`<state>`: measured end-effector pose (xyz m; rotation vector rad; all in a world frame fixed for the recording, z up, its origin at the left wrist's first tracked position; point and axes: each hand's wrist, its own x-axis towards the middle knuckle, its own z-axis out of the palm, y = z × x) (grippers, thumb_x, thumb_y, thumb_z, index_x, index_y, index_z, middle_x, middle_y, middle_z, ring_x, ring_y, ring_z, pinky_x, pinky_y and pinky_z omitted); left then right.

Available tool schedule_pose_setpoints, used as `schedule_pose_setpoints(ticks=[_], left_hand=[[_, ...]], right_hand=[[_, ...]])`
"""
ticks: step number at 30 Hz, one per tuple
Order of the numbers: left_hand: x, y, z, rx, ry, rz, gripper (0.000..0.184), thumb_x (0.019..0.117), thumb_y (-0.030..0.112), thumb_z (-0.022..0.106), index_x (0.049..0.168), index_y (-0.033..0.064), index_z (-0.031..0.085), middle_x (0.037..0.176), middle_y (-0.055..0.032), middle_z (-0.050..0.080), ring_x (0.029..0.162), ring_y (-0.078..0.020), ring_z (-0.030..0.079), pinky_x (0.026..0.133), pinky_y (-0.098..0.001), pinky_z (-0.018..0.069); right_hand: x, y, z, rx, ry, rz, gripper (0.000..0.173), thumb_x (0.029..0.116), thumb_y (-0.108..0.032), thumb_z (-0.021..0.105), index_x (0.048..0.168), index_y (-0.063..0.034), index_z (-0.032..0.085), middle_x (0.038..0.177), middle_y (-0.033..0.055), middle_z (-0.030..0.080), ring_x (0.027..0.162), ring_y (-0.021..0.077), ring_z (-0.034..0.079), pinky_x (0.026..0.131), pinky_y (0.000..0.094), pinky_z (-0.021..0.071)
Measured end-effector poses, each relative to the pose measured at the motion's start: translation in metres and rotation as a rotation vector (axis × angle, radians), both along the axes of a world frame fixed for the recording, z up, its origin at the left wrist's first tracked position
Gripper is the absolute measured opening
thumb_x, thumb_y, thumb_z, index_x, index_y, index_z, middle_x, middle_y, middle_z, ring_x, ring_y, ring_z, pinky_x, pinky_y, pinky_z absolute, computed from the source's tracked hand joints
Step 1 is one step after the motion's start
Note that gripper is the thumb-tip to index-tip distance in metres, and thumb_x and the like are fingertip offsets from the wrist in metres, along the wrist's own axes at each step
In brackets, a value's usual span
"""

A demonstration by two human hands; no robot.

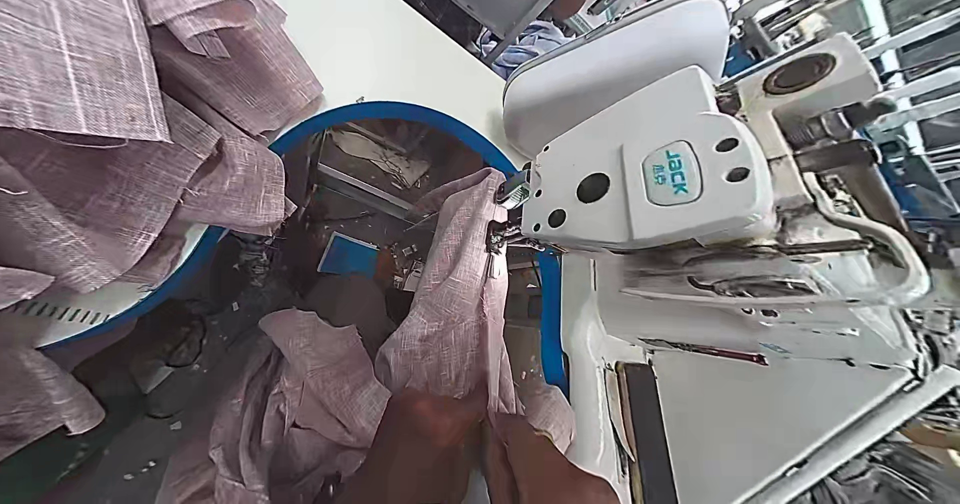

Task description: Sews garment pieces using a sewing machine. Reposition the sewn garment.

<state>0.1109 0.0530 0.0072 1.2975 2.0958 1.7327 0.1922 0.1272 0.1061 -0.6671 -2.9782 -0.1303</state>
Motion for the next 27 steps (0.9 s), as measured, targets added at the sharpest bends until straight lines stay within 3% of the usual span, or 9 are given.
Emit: schedule_pose_setpoints(ticks=[2, 6, 11, 14, 16, 17, 20, 23, 27], left_hand=[[-0.015, 0.004, -0.006, 0.048, -0.116, -0.13, 0.026, 0.0901, 0.012, 0.055, 0.066, 0.0059, 0.062, 0.048, -0.0046, 0.049, 0.04, -0.0168, 0.049, 0.041, -0.0338, 0.0372], [-0.054, 0.016, -0.022, 0.188, -0.601, -0.495, 0.034, 0.0958, 0.005, 0.056, 0.062, 0.0077, 0.055, 0.055, 0.0088, 0.045, 0.05, 0.0034, 0.04, 0.049, -0.0171, 0.033], [-0.061, 0.04, -0.028, 0.299, -0.806, -0.422, 0.034, 0.0922, -0.002, 0.056, 0.063, 0.0148, 0.059, 0.058, 0.0156, 0.055, 0.055, 0.0072, 0.05, 0.055, -0.0156, 0.0423], [-0.053, 0.019, -0.017, 0.084, -0.373, -0.139, 0.033, 0.0988, 0.017, 0.058, 0.068, 0.006, 0.063, 0.058, 0.0028, 0.052, 0.054, -0.0072, 0.05, 0.055, -0.0282, 0.0421], [-0.068, -0.017, -0.001, -0.14, -0.009, -0.057, 0.03, 0.1003, 0.019, 0.056, 0.085, 0.0026, 0.076, 0.072, -0.0116, 0.071, 0.069, -0.0273, 0.071, 0.067, -0.0514, 0.0553], [-0.073, -0.03, 0.006, -0.196, 0.067, -0.073, 0.028, 0.1005, 0.018, 0.056, 0.089, 0.0025, 0.077, 0.076, -0.0135, 0.073, 0.072, -0.0308, 0.072, 0.068, -0.055, 0.0548], [-0.031, -0.02, 0.018, -0.096, 0.182, -0.02, 0.022, 0.0932, 0.009, 0.058, 0.076, 0.0024, 0.07, 0.061, -0.011, 0.064, 0.055, -0.0275, 0.066, 0.052, -0.0473, 0.0523], [0.014, 0.002, 0.009, -0.11, 0.134, 0.144, 0.015, 0.0816, 0.006, 0.061, 0.068, 0.0023, 0.063, 0.051, -0.0102, 0.055, 0.046, -0.0274, 0.062, 0.043, -0.045, 0.0477], [0.001, 0.022, -0.009, -0.009, -0.018, 0.199, 0.032, 0.0968, 0.02, 0.046, 0.077, 0.0088, 0.069, 0.047, -0.001, 0.049, 0.039, -0.0136, 0.05, 0.039, -0.0331, 0.0381]], right_hand=[[-0.011, -0.001, 0.003, 0.058, -0.087, 0.036, 0.015, 0.0873, -0.009, 0.062, 0.077, -0.0015, 0.069, 0.053, 0.0091, 0.058, 0.042, 0.0235, 0.06, 0.037, 0.0358, 0.0435], [-0.029, 0.009, -0.005, 0.138, -0.084, 0.153, 0.012, 0.0846, -0.007, 0.062, 0.074, -0.0036, 0.067, 0.05, 0.0074, 0.055, 0.042, 0.0252, 0.06, 0.038, 0.0372, 0.044], [-0.043, 0.019, -0.011, -0.03, -0.151, 0.068, 0.012, 0.0928, -0.006, 0.06, 0.089, 0.001, 0.069, 0.066, 0.0156, 0.066, 0.063, 0.036, 0.07, 0.054, 0.0482, 0.0533], [-0.005, 0.027, 0.001, -0.142, -0.21, -0.039, 0.017, 0.0928, -0.01, 0.063, 0.094, 0.0033, 0.073, 0.076, 0.0213, 0.07, 0.074, 0.0425, 0.072, 0.065, 0.0591, 0.0546], [0.031, 0.035, 0.019, -0.208, -0.326, -0.112, 0.02, 0.0949, -0.012, 0.062, 0.098, 0.0038, 0.075, 0.085, 0.025, 0.072, 0.081, 0.0473, 0.072, 0.07, 0.0649, 0.0535], [0.044, 0.038, 0.025, -0.219, -0.352, -0.116, 0.02, 0.0958, -0.013, 0.062, 0.097, 0.0035, 0.074, 0.085, 0.0256, 0.072, 0.082, 0.0478, 0.071, 0.069, 0.0654, 0.053], [0.049, 0.017, 0.032, -0.069, -0.104, 0.146, 0.009, 0.0864, -0.005, 0.068, 0.082, -0.0017, 0.075, 0.072, 0.0162, 0.07, 0.068, 0.0364, 0.072, 0.058, 0.0542, 0.0559], [0.035, -0.017, 0.014, -0.043, -0.059, 0.231, 0.009, 0.0851, -0.004, 0.064, 0.084, -0.0041, 0.073, 0.067, 0.0106, 0.069, 0.061, 0.0282, 0.069, 0.058, 0.0446, 0.0519], [0.026, -0.005, 0.006, -0.057, -0.213, 0.16, 0.018, 0.0932, -0.013, 0.06, 0.083, -0.0027, 0.071, 0.056, 0.0107, 0.063, 0.053, 0.0287, 0.067, 0.057, 0.0444, 0.0515]])
